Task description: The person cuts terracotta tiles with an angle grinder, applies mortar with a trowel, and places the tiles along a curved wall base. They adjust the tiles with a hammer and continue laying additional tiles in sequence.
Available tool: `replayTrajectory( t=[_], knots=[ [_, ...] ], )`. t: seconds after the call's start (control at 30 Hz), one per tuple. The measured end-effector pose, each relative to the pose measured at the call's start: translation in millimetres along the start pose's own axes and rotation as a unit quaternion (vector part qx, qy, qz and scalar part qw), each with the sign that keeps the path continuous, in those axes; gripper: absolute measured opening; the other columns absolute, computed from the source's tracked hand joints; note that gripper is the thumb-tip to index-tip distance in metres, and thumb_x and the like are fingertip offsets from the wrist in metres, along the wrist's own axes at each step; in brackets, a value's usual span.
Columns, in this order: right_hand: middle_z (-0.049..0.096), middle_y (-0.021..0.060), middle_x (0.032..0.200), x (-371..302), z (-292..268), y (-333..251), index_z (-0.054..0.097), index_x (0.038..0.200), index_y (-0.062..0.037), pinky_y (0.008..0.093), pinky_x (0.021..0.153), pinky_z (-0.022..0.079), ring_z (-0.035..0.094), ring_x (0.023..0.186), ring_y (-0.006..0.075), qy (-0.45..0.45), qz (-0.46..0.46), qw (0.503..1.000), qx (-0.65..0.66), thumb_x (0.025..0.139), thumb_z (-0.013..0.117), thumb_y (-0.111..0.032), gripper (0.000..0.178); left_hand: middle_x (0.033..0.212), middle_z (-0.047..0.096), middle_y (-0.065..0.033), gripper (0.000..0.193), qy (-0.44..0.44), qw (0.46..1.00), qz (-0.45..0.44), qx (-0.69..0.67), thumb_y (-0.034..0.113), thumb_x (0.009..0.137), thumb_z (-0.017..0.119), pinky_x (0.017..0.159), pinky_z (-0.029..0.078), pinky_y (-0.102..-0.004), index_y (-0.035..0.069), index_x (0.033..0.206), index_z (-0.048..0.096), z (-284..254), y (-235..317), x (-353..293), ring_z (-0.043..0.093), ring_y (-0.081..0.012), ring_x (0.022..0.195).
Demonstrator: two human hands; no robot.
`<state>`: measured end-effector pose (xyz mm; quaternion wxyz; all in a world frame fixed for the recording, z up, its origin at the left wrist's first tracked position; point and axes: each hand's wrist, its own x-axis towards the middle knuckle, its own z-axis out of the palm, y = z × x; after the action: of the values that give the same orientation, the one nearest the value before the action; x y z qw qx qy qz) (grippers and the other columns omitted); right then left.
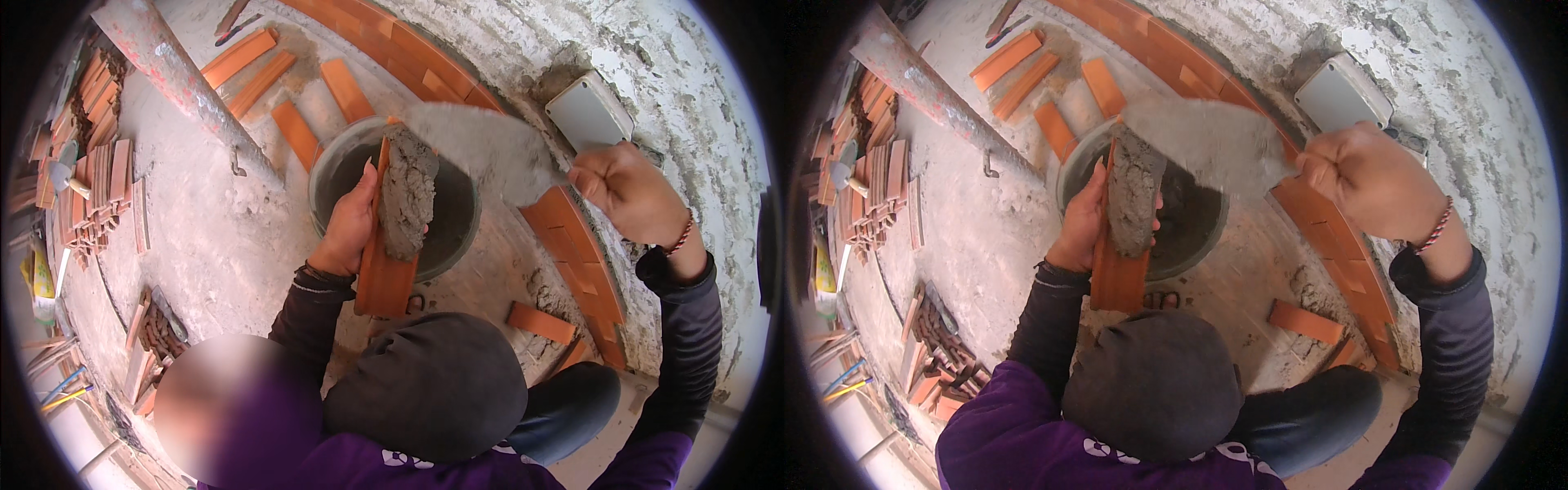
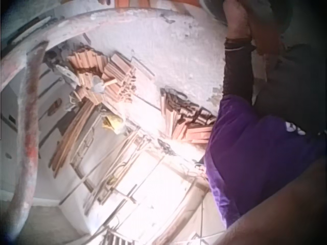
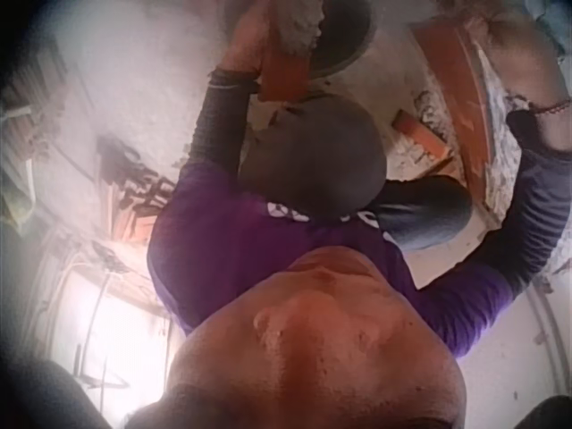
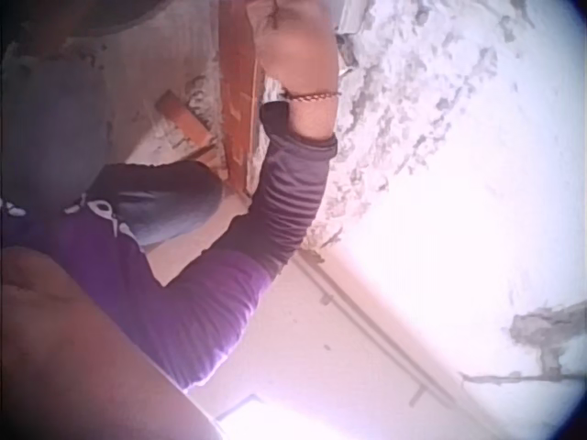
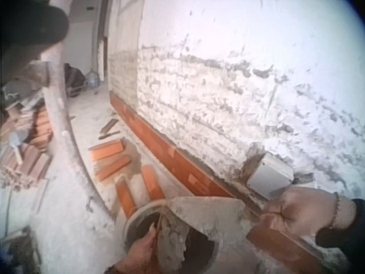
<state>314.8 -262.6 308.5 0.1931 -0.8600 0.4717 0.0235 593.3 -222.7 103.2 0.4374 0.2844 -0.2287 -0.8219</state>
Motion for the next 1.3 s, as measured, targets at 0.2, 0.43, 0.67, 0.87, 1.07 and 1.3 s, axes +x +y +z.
replayTrajectory(
  t=[0.2, 0.43, 0.67, 0.87, 1.07, 1.3],
  knots=[
    [0.05, 0.0238, 0.063, 7.3, 3.8, -18.6, 0.055, 0.072, 0.0036, 0.0465, 0.059, 0.043, 0.05, 0.061, 0.0419, -0.012, 0.016, 0.994, -0.109, 0.091, 0.056, -0.018, 0.029, 0.117, 0.063, -0.0162, 0.057, 0.049, 0.998, -0.002, 0.029, 0.048, 0.105, 0.024, 0.082, 0.057, -0.0403, 0.005, 0.136, 0.045, 11.7, 1.4, -1.8, 0.067, -0.0257, 0.096],
    [0.048, 0.0234, 0.065, -6.1, 11.4, 0.4, 0.054, 0.071, 0.0019, 0.0454, 0.058, 0.043, 0.051, 0.061, 0.0414, -0.042, 0.05, 0.998, 0.017, 0.091, 0.056, -0.018, 0.028, 0.11, 0.062, -0.017, 0.063, -0.053, 0.998, -0.044, -0.001, 0.052, 0.103, 0.022, 0.073, 0.059, -0.0423, 0.003, 0.135, 0.045, 0.8, 0.4, -3.2, 0.068, -0.0268, 0.088],
    [0.046, 0.0192, 0.062, -43.3, 68.2, 13.0, 0.051, 0.073, -0.0011, 0.0433, 0.052, 0.04, 0.048, 0.055, 0.0391, 0.088, 0.033, 0.995, 0.017, 0.094, 0.056, -0.022, 0.03, 0.107, 0.063, -0.0159, 0.065, -0.093, 0.99, -0.094, -0.053, 0.056, 0.102, 0.025, 0.067, 0.059, -0.0457, 0.003, 0.13, 0.049, -11.1, 20.0, -1.1, 0.068, -0.029, 0.084],
    [0.046, 0.0152, 0.057, -32.2, 92.3, 29.9, 0.051, 0.072, -0.0024, 0.0391, 0.05, 0.041, 0.044, 0.051, 0.0363, 0.089, 0.027, 0.994, 0.053, 0.096, 0.055, -0.024, 0.033, 0.107, 0.062, -0.0152, 0.064, -0.095, 0.987, -0.092, -0.087, 0.055, 0.102, 0.025, 0.067, 0.059, -0.0451, 0.003, 0.131, 0.049, -2.9, 16.9, -0.3, 0.068, -0.0287, 0.083],
    [0.044, 0.0132, 0.056, -34.0, 65.5, 5.5, 0.05, 0.07, -0.0004, 0.0356, 0.05, 0.04, 0.043, 0.048, 0.0252, -0.075, 0.191, 0.899, 0.388, 0.099, 0.051, -0.026, 0.038, 0.115, 0.062, -0.0129, 0.06, -0.035, 0.998, -0.031, -0.045, 0.051, 0.104, 0.024, 0.077, 0.057, -0.0406, 0.005, 0.134, 0.048, -9.3, 18.7, 5.4, 0.067, -0.0252, 0.09],
    [0.042, 0.0106, 0.056, -33.5, 66.3, 8.6, 0.052, 0.071, 0.0002, 0.0339, 0.051, 0.04, 0.048, 0.054, 0.0134, -0.14, 0.065, 0.956, 0.25, 0.1, 0.048, -0.028, 0.041, 0.123, 0.06, -0.0099, 0.055, 0.055, 0.996, 0.068, -0.02, 0.046, 0.105, 0.026, 0.096, 0.049, -0.037, 0.005, 0.135, 0.047, 2.5, 20.2, 15.3, 0.06, -0.0222, 0.109]
  ],
)
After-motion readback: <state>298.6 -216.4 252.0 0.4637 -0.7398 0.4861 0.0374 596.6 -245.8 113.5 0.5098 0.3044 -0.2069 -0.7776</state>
